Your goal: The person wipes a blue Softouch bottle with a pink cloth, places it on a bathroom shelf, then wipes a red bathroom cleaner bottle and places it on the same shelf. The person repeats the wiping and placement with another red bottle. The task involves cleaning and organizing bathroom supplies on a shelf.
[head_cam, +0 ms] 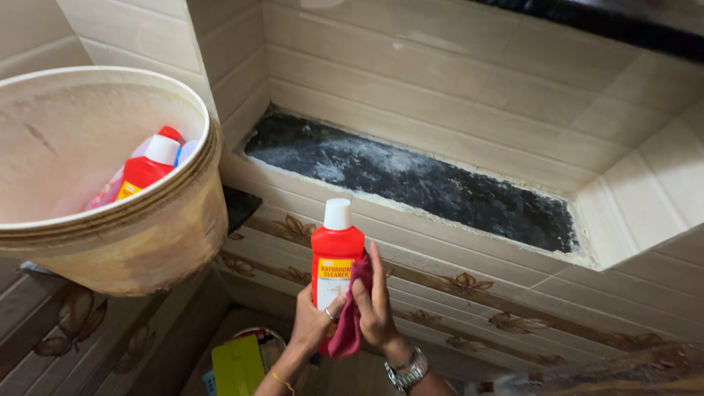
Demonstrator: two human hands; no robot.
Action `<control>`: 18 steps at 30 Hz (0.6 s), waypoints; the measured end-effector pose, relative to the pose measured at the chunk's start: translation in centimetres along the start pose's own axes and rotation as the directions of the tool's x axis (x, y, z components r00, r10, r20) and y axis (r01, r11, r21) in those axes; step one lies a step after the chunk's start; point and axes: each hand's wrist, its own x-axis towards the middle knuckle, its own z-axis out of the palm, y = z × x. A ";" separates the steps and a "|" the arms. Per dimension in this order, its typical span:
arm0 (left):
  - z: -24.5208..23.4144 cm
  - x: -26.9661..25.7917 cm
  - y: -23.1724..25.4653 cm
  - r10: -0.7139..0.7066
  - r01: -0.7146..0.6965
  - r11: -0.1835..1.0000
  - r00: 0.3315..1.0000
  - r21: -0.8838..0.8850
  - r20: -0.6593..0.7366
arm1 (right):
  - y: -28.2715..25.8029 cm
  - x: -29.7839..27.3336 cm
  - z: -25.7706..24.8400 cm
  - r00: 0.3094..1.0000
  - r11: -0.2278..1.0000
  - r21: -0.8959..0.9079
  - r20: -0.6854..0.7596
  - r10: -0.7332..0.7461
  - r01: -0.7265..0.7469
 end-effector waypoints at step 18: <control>1.7 -1.3 3.4 0.052 -0.042 0.940 0.998 0.339 -0.021 | -4.8 7.9 -3.3 0.985 0.985 -0.026 -0.040 -0.169 0.168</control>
